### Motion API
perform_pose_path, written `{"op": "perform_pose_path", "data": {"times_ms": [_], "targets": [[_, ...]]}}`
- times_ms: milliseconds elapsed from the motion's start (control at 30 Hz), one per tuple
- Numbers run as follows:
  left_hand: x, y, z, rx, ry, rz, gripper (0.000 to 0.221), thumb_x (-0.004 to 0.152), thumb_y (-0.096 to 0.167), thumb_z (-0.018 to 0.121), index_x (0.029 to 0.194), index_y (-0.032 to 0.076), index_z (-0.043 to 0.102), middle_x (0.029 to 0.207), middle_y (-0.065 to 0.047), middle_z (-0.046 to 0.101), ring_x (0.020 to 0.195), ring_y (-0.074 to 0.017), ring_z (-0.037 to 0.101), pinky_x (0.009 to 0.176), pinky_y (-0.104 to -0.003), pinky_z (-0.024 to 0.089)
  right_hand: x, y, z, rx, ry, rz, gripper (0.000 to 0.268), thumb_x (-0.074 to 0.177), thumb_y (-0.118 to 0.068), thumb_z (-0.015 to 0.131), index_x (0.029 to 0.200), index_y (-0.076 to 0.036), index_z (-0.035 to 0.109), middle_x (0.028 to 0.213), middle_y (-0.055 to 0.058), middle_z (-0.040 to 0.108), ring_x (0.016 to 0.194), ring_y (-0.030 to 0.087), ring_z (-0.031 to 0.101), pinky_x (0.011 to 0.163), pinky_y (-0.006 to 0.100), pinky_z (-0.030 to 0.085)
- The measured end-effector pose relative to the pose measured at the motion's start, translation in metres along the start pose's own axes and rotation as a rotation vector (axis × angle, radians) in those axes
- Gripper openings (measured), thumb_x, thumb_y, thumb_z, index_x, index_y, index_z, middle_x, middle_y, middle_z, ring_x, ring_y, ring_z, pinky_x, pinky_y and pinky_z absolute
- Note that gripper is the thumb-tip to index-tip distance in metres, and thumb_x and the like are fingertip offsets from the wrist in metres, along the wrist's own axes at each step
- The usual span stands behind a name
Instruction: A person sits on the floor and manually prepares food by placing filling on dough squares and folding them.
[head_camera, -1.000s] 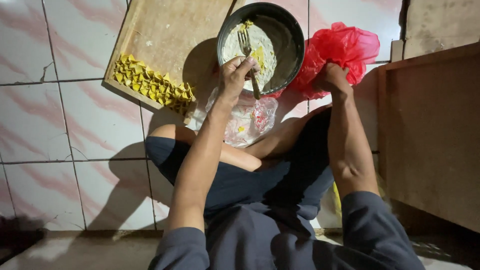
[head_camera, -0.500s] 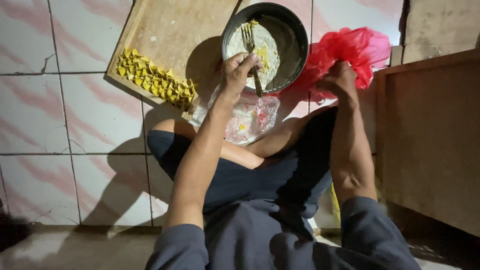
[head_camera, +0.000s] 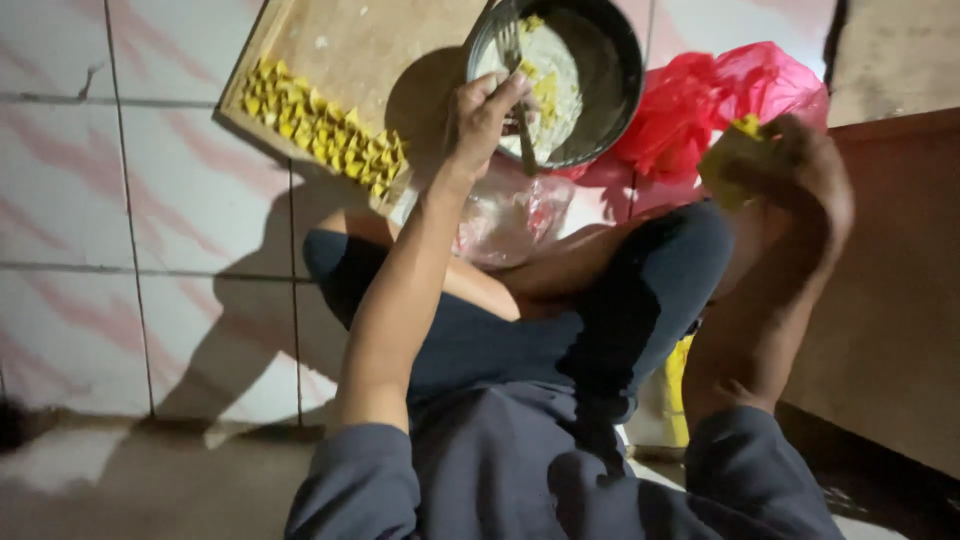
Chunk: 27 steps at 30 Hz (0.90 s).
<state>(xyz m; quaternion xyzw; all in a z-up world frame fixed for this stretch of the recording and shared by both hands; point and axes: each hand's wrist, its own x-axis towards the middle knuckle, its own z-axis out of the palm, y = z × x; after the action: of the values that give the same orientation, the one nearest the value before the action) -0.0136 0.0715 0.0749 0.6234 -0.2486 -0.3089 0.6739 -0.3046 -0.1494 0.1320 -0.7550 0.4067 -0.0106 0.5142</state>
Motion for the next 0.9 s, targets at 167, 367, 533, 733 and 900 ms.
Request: {"op": "perform_pose_path", "data": {"times_ms": [167,367,533,733,900], "targets": [[0.002,0.003,-0.025,-0.153,0.053,-0.06,0.028,0.09,0.038,0.068,0.087,0.011,0.074,0.08,-0.009,0.078,0.065,-0.016,0.073,0.053,-0.032,0.064,-0.031,-0.035,0.04,0.197,-0.138,-0.225,0.064,0.086,-0.037,0.071,0.136,-0.001,0.051,0.128,0.016,0.06,0.112,0.027,0.062,0.089,0.036,0.057],[-0.004,0.004,-0.049,-0.124,0.064,0.052,0.031,0.092,0.044,0.065,0.081,0.016,0.073,0.084,-0.005,0.078,0.069,-0.0149,0.072,0.088,-0.046,0.06,-0.007,-0.005,0.188,0.574,-0.288,0.015,0.057,0.075,-0.008,0.078,0.127,-0.009,0.056,0.119,0.009,0.069,0.102,0.021,0.068,0.086,0.028,0.057],[-0.013,0.01,-0.062,-0.13,0.078,0.052,0.034,0.092,0.046,0.065,0.083,0.014,0.072,0.084,-0.007,0.078,0.081,-0.0183,0.075,0.102,-0.049,0.054,-0.003,-0.032,0.251,0.823,-0.376,0.045,0.046,0.08,-0.012,0.079,0.121,-0.007,0.06,0.1,0.01,0.072,0.082,0.021,0.072,0.07,0.03,0.061],[-0.019,0.009,-0.067,-0.177,0.034,0.129,0.03,0.098,0.042,0.062,0.085,0.015,0.07,0.078,-0.003,0.072,0.066,-0.0137,0.068,0.067,-0.031,0.06,-0.002,-0.003,0.266,-0.082,0.143,-0.385,0.061,0.094,-0.028,0.08,0.141,0.004,0.057,0.135,0.028,0.064,0.121,0.04,0.065,0.098,0.048,0.057],[-0.014,-0.042,-0.048,-0.26,0.016,-0.01,0.017,0.096,0.025,0.069,0.093,0.009,0.073,0.078,-0.009,0.074,0.065,-0.0168,0.072,0.054,-0.03,0.063,-0.016,-0.028,0.228,-0.003,0.234,-0.566,0.016,0.106,-0.018,0.068,0.107,-0.002,0.073,0.093,0.011,0.073,0.083,0.02,0.067,0.07,0.032,0.054]]}}
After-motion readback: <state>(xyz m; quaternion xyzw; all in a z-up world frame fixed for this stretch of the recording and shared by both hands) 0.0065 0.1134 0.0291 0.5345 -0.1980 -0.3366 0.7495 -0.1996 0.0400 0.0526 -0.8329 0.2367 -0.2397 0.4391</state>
